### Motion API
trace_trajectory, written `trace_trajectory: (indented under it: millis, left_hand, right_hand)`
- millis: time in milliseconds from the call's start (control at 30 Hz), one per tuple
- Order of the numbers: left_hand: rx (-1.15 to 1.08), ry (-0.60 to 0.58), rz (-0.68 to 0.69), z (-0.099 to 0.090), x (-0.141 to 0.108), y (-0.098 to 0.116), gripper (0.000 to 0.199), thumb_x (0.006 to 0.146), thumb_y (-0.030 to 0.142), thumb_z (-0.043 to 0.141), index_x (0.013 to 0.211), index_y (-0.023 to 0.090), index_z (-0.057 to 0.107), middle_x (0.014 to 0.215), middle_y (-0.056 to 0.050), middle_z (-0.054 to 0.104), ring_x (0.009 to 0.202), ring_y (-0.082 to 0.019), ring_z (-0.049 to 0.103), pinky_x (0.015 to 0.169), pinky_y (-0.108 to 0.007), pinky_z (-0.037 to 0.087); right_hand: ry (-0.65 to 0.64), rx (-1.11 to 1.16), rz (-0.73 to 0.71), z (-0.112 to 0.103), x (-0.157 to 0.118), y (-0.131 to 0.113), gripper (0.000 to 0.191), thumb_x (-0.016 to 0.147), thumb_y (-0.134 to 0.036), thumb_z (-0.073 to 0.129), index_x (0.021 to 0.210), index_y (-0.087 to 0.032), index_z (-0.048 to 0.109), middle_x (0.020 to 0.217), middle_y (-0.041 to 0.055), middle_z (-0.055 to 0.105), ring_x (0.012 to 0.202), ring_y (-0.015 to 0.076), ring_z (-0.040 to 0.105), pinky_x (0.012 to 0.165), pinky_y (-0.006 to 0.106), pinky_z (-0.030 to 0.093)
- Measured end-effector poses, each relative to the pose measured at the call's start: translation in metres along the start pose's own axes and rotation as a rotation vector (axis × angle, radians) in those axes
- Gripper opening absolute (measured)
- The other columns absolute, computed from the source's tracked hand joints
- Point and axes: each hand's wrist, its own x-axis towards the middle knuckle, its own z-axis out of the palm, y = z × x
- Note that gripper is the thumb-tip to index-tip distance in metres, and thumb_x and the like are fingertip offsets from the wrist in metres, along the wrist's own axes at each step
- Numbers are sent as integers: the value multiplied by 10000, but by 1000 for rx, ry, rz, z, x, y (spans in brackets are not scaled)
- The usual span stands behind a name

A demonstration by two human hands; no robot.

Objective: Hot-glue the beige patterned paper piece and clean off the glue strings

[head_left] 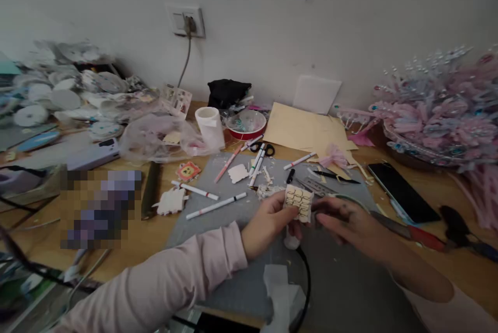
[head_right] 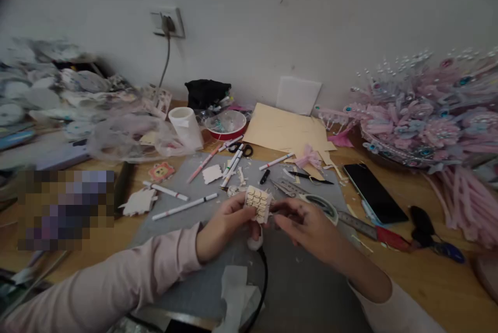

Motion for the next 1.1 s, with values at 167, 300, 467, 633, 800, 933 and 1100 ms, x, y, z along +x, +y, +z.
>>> trace_trajectory:
  millis: [167, 300, 467, 633, 800, 933, 1100]
  left_hand:
    - [30, -26, -35, 0, -3, -2, 299, 719, 402, 612, 845, 141, 539, 639, -11, 621, 412, -83, 527, 428, -194, 398]
    - [52, 62, 53, -4, -2, 2, 239, 750, 362, 594, 840, 144, 554, 624, -9, 630, 422, -91, 533, 431, -201, 421]
    - [82, 356, 364, -17, 3, 19, 177, 742, 290, 592, 841, 145, 569, 596, 1, 633, 420, -91, 526, 424, -196, 420]
    - [60, 458, 626, -22, 3, 35, 125, 696, 253, 625, 788, 169, 603, 605, 11, 628, 428, -109, 556, 355, -187, 403]
    - [59, 454, 923, -12, -11, 53, 58, 674, 219, 665, 727, 215, 640, 605, 18, 640, 404, -115, 548, 295, -183, 370]
    - [44, 492, 1086, 2, -29, 68, 68, 657, 182, 675, 699, 235, 668, 632, 30, 619, 426, -89, 491, 325, -194, 367]
    - [-30, 562, 792, 2, -37, 58, 94, 599, 202, 704, 662, 191, 635, 596, 32, 536, 477, -76, 425, 372, -182, 343]
  right_hand:
    - [-73, 89, -68, 0, 3, -1, 276, 803, -397, 494, 956, -179, 566, 721, 6, 589, 483, 78, 462, 438, 203, 371]
    - [-117, 43, -71, -3, 6, 3, 239, 821, -399, 460, 836, -190, 573, 679, 2, 585, 519, 100, 508, 468, 217, 375]
    - [7, -526, -38, 18, 15, -1, 374, 788, -533, 473, 699, -201, 619, 615, 29, 620, 567, 166, 567, 498, 257, 342]
    - [-8, -806, 52, 46, 23, -8, 448, 772, -573, 460, 779, -172, 658, 745, 122, 680, 661, 252, 632, 504, 284, 340]
    - [1, -472, 67, 42, 24, 2, 239, 762, -359, 509, 783, -162, 643, 728, 79, 668, 658, 217, 611, 539, 285, 383]
    - [21, 315, 226, 33, 11, 6, 151, 720, -287, 555, 793, -174, 623, 717, 19, 642, 612, 147, 578, 528, 243, 441]
    - [5, 1177, 443, 26, -6, 3, 118, 709, -268, 603, 765, -173, 644, 634, 2, 625, 565, 100, 586, 574, 201, 491]
